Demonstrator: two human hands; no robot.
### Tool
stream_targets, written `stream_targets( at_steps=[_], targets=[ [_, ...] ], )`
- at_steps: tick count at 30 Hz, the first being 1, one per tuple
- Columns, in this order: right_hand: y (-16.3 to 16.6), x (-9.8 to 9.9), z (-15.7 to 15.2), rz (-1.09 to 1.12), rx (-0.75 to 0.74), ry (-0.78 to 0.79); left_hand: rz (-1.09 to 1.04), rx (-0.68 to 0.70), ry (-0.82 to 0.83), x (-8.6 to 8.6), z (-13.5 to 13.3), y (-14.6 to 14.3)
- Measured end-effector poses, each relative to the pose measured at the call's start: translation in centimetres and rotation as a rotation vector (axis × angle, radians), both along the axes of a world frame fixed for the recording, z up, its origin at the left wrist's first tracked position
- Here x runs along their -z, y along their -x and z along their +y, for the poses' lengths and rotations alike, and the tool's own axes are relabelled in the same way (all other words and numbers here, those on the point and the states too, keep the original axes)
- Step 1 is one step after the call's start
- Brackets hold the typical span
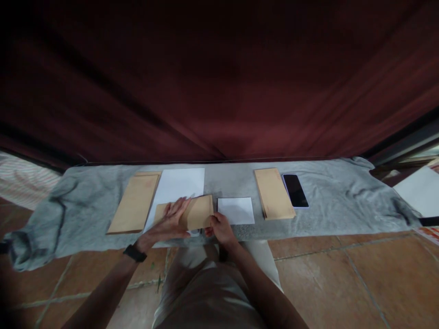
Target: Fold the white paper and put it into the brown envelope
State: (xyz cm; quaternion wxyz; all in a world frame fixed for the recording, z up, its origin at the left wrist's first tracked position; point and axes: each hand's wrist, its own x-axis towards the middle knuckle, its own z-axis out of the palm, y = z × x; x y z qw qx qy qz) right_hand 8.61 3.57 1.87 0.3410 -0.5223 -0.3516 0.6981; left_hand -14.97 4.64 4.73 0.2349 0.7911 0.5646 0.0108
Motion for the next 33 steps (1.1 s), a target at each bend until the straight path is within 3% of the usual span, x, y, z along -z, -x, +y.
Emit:
stream_targets(
  at_steps=[8, 16, 24, 29, 33],
  targets=[
    [-0.1, 0.0, -0.1, -0.004, 0.000, -0.002, 0.015, 0.071, -0.140, -0.4, 1.0, -1.2],
    [-0.5, 0.2, -0.2, -0.037, -0.036, 0.078, 0.021, 0.125, -0.214, 0.6, 0.9, -0.7],
    [-0.5, -0.2, -0.1, -0.121, -0.022, 0.104, 0.036, 0.158, -0.323, -0.1, 0.8, -1.1],
    [-1.2, -0.1, -0.4, -0.324, -0.097, -0.090, 0.055, 0.159, -0.292, 0.4, 1.0, -0.8],
    [-3.1, -0.5, -1.3, -0.645, -0.169, -0.455, 0.014, 0.155, -0.238, 0.1, 1.4, -0.2]
  ],
)
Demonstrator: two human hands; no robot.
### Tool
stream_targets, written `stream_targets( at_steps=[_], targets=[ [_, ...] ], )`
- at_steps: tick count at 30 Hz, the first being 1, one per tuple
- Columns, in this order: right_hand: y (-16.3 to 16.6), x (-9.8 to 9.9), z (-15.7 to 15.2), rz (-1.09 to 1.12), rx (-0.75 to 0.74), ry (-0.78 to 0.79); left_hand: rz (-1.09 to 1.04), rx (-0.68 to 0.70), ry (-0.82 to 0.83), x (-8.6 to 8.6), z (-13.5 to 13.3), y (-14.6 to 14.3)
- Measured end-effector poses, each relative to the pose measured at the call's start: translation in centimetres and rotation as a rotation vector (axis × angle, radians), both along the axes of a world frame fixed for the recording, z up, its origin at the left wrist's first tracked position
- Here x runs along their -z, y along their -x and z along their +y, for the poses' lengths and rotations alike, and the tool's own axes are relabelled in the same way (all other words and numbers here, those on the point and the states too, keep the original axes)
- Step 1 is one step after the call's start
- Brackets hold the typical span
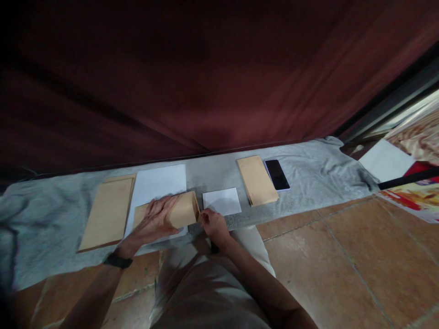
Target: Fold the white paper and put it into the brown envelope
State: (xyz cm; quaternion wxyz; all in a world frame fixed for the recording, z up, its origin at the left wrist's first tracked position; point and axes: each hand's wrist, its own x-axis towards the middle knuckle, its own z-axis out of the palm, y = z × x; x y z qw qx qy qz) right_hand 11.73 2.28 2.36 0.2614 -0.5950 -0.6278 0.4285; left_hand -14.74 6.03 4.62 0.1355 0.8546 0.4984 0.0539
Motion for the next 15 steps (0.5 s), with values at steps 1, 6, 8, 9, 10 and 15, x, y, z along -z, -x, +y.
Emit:
stream_targets(
  at_steps=[1, 6, 8, 9, 10, 15],
  targets=[
    [-0.6, -0.1, -0.3, -0.089, -0.013, -0.112, -0.011, -0.003, 0.013, -0.1, 0.1, 0.1],
    [-3.3, 0.4, -1.2, -0.400, -0.107, -0.471, -0.013, -0.003, 0.070, -0.3, 0.6, 0.0],
    [-4.1, 1.0, -1.5, -0.451, -0.121, -0.499, 0.000, 0.006, 0.086, -0.2, 0.6, -0.2],
    [-4.4, 1.3, -1.5, -0.461, -0.119, -0.501, 0.009, 0.008, 0.089, -0.1, 0.6, -0.3],
    [-4.6, 1.6, -1.6, -0.462, -0.118, -0.501, 0.018, 0.011, 0.089, 0.0, 0.5, -0.3],
    [-5.3, 2.2, -1.6, -0.464, -0.143, -0.526, 0.069, 0.036, 0.071, 0.8, 0.4, 0.3]
  ],
)
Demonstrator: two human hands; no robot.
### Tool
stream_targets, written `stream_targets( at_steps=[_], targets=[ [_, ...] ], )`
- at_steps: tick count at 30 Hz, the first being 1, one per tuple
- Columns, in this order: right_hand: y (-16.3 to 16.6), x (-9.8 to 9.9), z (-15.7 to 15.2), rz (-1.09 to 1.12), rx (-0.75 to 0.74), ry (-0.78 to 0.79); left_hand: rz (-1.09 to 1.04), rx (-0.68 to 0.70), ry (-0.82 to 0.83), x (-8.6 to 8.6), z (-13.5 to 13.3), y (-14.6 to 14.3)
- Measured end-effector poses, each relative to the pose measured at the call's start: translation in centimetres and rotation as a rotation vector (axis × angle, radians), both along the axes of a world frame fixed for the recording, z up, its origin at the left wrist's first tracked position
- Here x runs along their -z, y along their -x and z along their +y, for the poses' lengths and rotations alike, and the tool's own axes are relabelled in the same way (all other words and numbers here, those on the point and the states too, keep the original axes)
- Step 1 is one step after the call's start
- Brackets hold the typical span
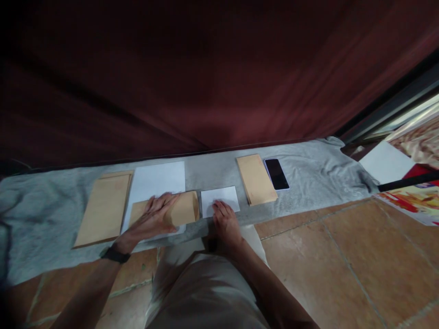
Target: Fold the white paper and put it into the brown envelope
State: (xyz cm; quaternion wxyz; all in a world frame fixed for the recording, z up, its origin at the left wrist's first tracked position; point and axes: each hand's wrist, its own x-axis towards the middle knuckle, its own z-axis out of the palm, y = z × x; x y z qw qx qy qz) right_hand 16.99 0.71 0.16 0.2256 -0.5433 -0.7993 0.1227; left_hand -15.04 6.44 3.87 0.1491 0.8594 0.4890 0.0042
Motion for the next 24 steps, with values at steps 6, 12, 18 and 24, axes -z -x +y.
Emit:
stream_targets(
  at_steps=[6, 12, 18, 24],
  targets=[
    [-0.4, 0.2, 2.0, -0.037, 0.053, -0.027, -0.020, 0.038, -0.134, -0.7, -0.4, -1.5],
    [-0.1, 0.4, 3.4, -0.108, 0.072, 0.031, -0.076, 0.123, -0.223, 0.2, -3.9, -11.6],
    [-1.2, 0.6, 3.4, -0.155, 0.114, 0.033, -0.057, 0.004, -0.222, 3.2, -6.1, -17.1],
    [-2.2, 0.8, 3.1, -0.178, 0.126, 0.019, -0.023, -0.006, -0.199, 3.1, -6.3, -16.8]
  ],
)
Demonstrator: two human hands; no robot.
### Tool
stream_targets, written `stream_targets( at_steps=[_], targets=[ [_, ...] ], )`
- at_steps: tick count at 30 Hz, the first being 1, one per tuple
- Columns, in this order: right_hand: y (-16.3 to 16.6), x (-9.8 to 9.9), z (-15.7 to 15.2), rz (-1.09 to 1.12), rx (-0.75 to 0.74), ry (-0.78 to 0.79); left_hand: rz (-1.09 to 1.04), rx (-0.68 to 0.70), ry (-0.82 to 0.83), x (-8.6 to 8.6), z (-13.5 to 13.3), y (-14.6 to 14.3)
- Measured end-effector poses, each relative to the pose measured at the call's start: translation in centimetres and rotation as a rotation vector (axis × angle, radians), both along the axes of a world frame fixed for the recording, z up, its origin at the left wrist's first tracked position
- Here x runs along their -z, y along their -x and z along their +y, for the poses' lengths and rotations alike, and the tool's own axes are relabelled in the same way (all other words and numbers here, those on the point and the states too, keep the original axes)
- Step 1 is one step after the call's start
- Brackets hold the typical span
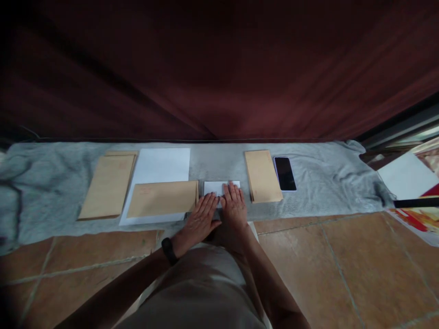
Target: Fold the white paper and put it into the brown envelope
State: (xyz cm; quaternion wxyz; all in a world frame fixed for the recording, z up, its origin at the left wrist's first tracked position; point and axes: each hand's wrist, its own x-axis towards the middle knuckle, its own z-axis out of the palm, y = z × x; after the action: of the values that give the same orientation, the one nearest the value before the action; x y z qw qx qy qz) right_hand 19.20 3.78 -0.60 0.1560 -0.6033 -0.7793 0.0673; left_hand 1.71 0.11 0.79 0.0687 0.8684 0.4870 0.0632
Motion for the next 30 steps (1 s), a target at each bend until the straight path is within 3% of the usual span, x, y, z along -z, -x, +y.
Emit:
stream_targets(
  at_steps=[7, 11, 13, 16, 18, 30],
  targets=[
    [-1.9, 0.7, -0.7, -0.004, 0.019, -0.038, 0.019, 0.001, 0.035, -0.1, -0.2, -0.2],
    [-1.9, 0.0, -0.4, 0.051, 0.023, -0.021, 0.044, 0.018, 0.052, -0.5, -0.1, -0.3],
    [-1.1, -0.7, 0.0, 0.107, -0.070, 0.016, 0.048, 0.030, 0.055, -0.5, 0.0, -0.4],
    [0.5, -1.5, 0.5, 0.165, -0.351, 0.107, 0.060, 0.037, 0.070, -0.2, 0.0, -0.5],
    [1.3, -1.8, 0.8, 0.166, -0.463, 0.152, 0.086, 0.041, 0.084, 0.1, -0.1, -0.6],
    [2.2, -1.4, 3.0, 0.128, -0.383, 0.144, 0.053, 0.010, 0.066, 0.8, -0.6, -0.2]
  ],
)
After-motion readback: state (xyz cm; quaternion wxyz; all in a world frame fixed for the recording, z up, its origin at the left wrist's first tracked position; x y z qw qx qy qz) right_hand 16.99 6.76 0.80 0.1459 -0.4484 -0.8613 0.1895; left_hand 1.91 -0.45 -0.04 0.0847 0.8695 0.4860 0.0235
